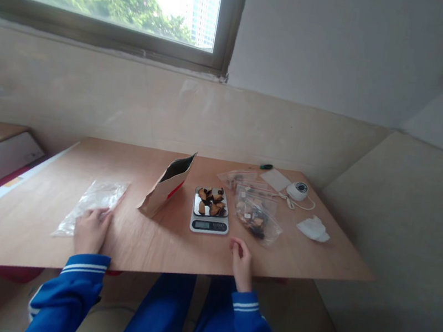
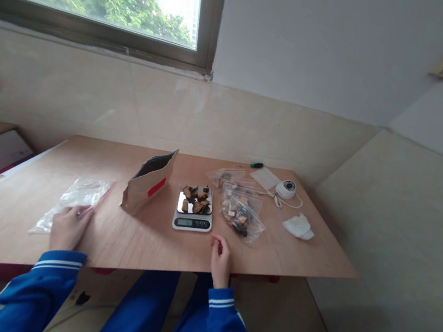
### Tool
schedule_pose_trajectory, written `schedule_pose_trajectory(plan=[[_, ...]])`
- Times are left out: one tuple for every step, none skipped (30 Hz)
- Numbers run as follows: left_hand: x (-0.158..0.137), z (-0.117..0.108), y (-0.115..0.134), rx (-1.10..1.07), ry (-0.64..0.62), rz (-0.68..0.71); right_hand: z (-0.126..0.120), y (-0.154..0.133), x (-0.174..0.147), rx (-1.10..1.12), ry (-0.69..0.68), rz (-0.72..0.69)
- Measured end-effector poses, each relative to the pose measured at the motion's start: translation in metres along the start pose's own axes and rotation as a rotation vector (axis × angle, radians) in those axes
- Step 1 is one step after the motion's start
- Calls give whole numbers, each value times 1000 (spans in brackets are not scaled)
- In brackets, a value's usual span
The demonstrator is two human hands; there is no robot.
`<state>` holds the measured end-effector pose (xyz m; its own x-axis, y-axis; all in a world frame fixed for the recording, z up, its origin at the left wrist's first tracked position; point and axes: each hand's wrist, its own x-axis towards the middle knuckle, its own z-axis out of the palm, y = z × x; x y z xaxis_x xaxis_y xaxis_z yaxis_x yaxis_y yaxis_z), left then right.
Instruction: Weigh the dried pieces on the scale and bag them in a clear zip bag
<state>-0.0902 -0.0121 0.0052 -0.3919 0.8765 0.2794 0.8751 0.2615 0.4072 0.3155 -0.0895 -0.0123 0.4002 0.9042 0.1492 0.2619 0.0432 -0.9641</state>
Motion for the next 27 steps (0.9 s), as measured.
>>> schedule_pose_trajectory(plan=[[1,0,0,0,-4,1,7,-9,-1,16,-33,-4],[2,-1,0,-2,-7,-8,17,-21,-2,42,-83,-15],[3,-2,0,-10,-13,-20,29,-34,-3,71,-145,-32],[4,-4,1,-27,-21,-33,43,-47,-3,99,-221,-60],[5,-5,1,-53,-31,-51,57,-60,-2,132,-285,-84],[5,-8,1,-88,-42,-71,73,-72,-1,162,-336,-99],[5,-10,1,-130,-53,-93,88,-82,0,178,-372,-111],[5,-14,1,-173,-57,-115,103,-90,2,190,-401,-127],[3,-18,2,-214,-49,-137,116,-95,2,192,-414,-142],[1,-24,3,-250,-22,-157,127,-99,1,176,-417,-146],[-2,-30,6,-278,25,-171,136,-101,-1,146,-424,-138],[-7,-36,10,-303,94,-182,143,-101,-6,110,-444,-118],[-13,-42,16,-335,196,-186,147,-102,-12,81,-482,-95],[-20,-48,24,-366,313,-182,149,-104,-20,77,-532,-74],[-30,-54,34,-393,421,-167,149,-107,-29,106,-583,-60],[-41,-58,44,-411,517,-132,148,-113,-39,165,-621,-54],[-53,-60,56,-428,581,-71,145,-120,-48,246,-629,-55],[-66,-61,68,-452,608,10,141,-129,-56,328,-611,-56],[-79,-61,80,-479,619,100,136,-139,-63,389,-571,-58],[-92,-60,91,-510,606,199,130,-148,-67,421,-529,-70],[-104,-58,101,-535,560,299,125,-157,-70,430,-485,-89],[-114,-56,110,-558,511,374,120,-163,-70,423,-442,-103],[-123,-54,118,-583,479,422,115,-167,-69,412,-402,-110],[-130,-52,124,-610,443,457,110,-168,-66,403,-368,-107],[-135,-49,128,-639,368,496,106,-167,-63,397,-346,-97],[-139,-47,132,-671,283,547,101,-164,-59,389,-332,-89],[-140,-45,134,-702,194,588,97,-160,-54,376,-320,-89]])
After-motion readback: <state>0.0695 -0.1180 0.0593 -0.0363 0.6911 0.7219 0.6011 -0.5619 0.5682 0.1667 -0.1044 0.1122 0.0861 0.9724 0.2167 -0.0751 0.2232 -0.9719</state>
